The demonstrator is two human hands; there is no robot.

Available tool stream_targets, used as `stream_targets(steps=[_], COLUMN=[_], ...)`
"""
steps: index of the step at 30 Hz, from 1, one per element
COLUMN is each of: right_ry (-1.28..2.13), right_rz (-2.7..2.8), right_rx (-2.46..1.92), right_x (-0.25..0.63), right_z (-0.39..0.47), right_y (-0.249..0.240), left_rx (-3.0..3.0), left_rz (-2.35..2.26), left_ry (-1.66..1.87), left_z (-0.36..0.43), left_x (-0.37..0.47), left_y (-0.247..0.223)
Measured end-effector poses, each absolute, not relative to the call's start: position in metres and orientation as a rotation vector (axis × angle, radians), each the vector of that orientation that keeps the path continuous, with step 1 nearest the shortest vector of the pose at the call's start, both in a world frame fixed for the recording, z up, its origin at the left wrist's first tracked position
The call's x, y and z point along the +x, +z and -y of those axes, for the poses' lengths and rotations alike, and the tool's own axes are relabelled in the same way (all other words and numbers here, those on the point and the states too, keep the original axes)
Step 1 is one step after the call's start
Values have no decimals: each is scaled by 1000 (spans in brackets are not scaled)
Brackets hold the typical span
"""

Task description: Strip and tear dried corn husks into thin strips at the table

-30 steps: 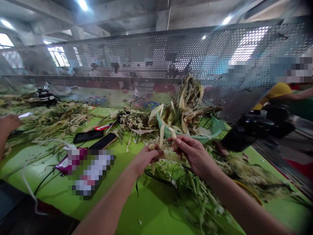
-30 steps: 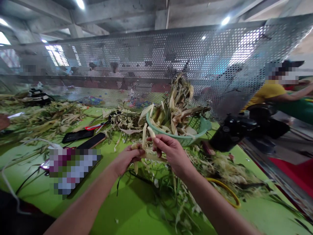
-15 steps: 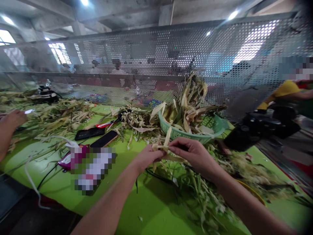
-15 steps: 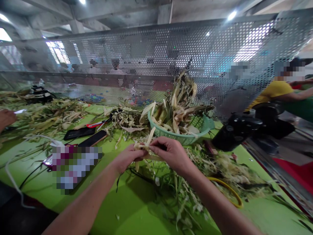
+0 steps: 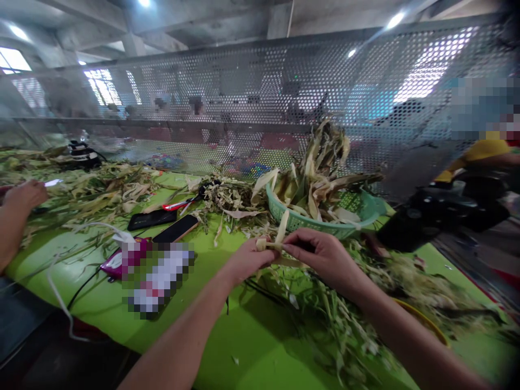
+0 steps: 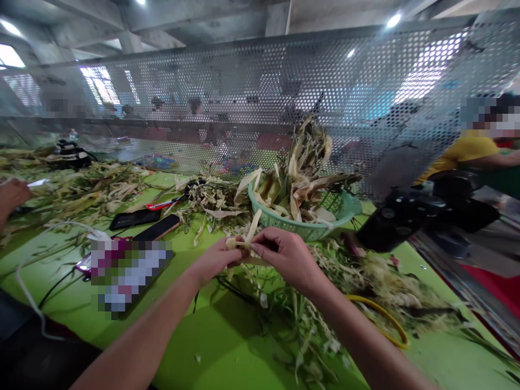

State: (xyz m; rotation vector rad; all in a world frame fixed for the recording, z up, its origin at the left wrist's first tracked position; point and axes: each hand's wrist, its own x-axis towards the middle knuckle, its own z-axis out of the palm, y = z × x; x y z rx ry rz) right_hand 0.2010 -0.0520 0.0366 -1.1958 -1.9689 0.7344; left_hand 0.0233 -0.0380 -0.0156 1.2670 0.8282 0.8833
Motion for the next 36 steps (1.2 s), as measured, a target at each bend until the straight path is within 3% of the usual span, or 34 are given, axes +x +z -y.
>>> stream_targets(steps=[18, 27, 36], right_ry=[766, 355, 256], right_rz=[2095, 2327, 2456], right_rx=[-1084, -1211, -1203], right_x=[202, 198, 186], right_z=[50, 60, 67], right_y=[35, 43, 36], left_rx=[1425, 1532, 1633], left_rz=[-914, -914, -924], left_ry=[783, 699, 612], left_z=[41, 39, 38], left_x=[19, 17, 18], left_y=[-11, -18, -30])
